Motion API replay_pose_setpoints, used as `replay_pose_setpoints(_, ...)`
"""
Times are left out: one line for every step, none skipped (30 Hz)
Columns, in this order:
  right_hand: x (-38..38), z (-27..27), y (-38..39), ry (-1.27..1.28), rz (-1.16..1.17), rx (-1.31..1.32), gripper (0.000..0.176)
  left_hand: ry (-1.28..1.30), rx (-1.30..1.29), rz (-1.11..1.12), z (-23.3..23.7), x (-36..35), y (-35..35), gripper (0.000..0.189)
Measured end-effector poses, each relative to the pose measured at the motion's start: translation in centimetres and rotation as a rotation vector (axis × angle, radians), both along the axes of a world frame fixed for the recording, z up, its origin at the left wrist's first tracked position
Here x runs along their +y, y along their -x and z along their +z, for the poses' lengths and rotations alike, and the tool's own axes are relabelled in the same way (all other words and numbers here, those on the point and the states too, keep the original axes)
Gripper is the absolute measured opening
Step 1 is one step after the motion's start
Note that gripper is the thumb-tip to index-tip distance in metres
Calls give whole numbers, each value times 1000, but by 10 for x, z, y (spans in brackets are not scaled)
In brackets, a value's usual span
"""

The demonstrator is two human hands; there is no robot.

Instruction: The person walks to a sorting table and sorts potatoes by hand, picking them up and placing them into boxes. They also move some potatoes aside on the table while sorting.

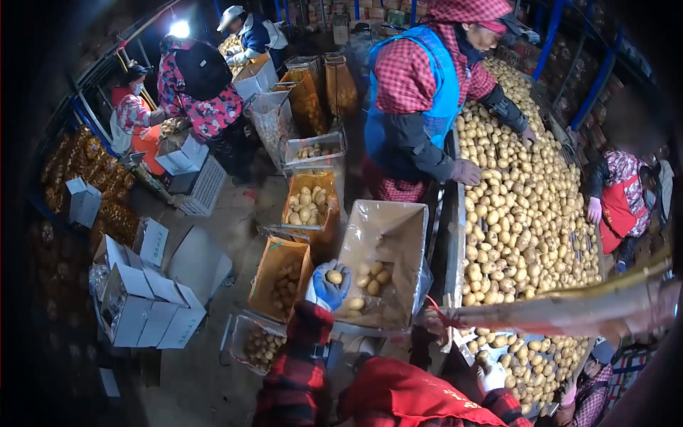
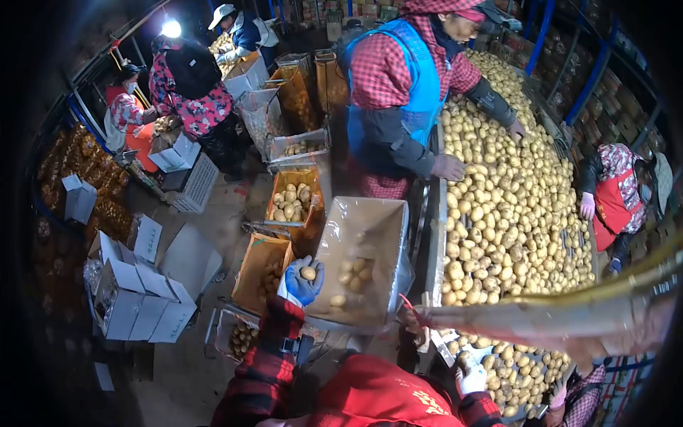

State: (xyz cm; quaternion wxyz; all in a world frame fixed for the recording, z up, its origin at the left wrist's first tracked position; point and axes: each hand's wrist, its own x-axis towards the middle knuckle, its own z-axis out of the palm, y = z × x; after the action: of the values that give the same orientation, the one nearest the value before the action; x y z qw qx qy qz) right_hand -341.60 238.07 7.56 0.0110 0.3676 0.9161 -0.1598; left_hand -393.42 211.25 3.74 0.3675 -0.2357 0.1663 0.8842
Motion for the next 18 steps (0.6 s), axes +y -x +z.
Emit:
replay_pose_setpoints(-5,4,8,36,-40,-80,31,66,-12,38,6,5,15,23)
replay_pose_setpoints(-10,7,15,37,-49,-78,25,107,6,50,18,11,32,24)
replay_pose_setpoints(-12,2,18,94,-110,-60,27,73,-8,34,20,18,59,26)
replay_pose_setpoints(-16,-5,16,147,-173,-37,29,36,-20,15,16,27,91,28)
replay_pose_setpoints(-23,-8,16,87,-219,-19,33,-108,198,40,-17,40,137,30)
replay_pose_setpoints(-30,-1,21,76,-240,-45,37,-353,223,-39,-23,46,184,35)
replay_pose_setpoints(-35,-2,22,84,-272,-6,38,-576,247,-145,-28,52,232,40)
replay_pose_setpoints(-41,-3,22,92,-303,32,40,-535,183,-129,8,69,255,48)
replay_pose_setpoints(-45,-2,23,59,-277,28,41,-492,122,-112,46,87,279,56)
replay_pose_setpoints(-50,1,26,24,-250,24,42,-98,175,132,102,102,269,64)
replay_pose_setpoints(-53,4,28,-13,-220,18,42,-90,325,41,97,108,280,74)
replay_pose_setpoints(-60,5,29,-114,-213,20,40,-19,346,1,86,120,277,74)
replay_pose_setpoints(-60,2,28,-122,-227,43,38,55,367,-40,84,132,256,74)
replay_pose_setpoints(-61,-2,26,-125,-246,63,36,132,388,-87,79,137,236,74)
replay_pose_setpoints(-61,-5,26,-140,-227,111,32,61,403,-190,54,140,221,71)
replay_pose_setpoints(-59,-4,27,-159,-225,155,29,67,443,-273,46,145,194,59)
replay_pose_setpoints(-60,8,38,-189,-212,140,22,37,445,-357,40,145,168,54)
replay_pose_setpoints(-56,4,40,-223,-161,167,20,-6,439,-468,36,146,141,50)
